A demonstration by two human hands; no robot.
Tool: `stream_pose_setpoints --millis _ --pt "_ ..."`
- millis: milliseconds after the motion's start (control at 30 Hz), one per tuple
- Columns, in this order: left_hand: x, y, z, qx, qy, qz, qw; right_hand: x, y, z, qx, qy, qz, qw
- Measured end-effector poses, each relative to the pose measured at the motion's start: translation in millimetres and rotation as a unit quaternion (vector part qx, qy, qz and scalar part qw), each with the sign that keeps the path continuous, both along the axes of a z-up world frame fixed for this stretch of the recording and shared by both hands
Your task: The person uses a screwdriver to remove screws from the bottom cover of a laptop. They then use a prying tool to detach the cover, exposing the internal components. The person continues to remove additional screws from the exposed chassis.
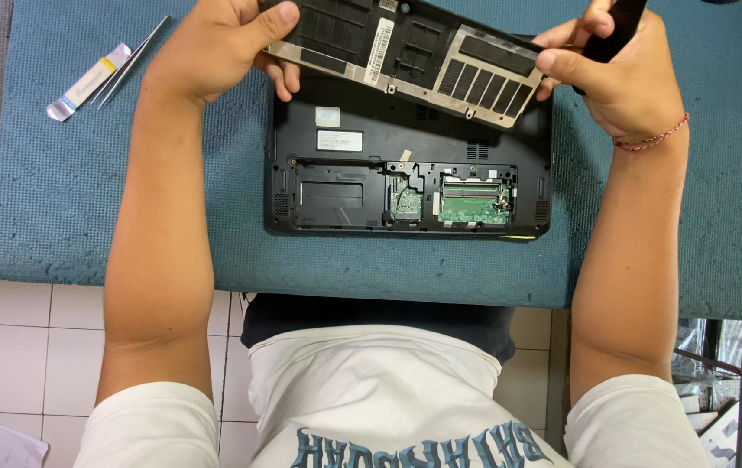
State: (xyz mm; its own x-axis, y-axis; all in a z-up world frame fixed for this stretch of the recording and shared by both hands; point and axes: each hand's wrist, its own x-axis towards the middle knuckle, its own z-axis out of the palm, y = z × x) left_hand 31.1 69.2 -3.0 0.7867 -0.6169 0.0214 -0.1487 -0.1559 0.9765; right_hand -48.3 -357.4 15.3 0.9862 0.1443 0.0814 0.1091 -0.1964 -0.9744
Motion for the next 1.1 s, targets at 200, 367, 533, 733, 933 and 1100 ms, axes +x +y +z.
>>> stream_pose_setpoints --millis 200,367,533,733,933,1100 --pt "-1.9 -4.1 1.7 -0.022 0.015 0.058 0.998 3.9 1.1 -7.3 0.003 -0.021 -0.013 1.000" --pt "4.7 -9.1 -4.1 -0.093 0.029 0.120 0.988 23.8 -23.8 -36.7 0.074 -0.049 -0.075 0.993" --pt "7.6 -12.8 0.1 -0.147 -0.022 0.133 0.980 50.1 -68.3 -71.3 0.148 -0.052 -0.176 0.972" --pt "16.7 -17.3 -8.0 -0.171 0.065 0.208 0.961 78.5 -83.6 -97.4 0.230 -0.014 -0.326 0.917" --pt "30.4 -15.3 -29.6 -0.259 0.069 0.209 0.941 113.2 -93.2 -121.3 0.259 0.019 -0.424 0.868" --pt "36.3 -6.6 -38.2 -0.245 0.087 0.281 0.924 145.8 -111.9 -133.4 0.201 0.039 -0.410 0.889"
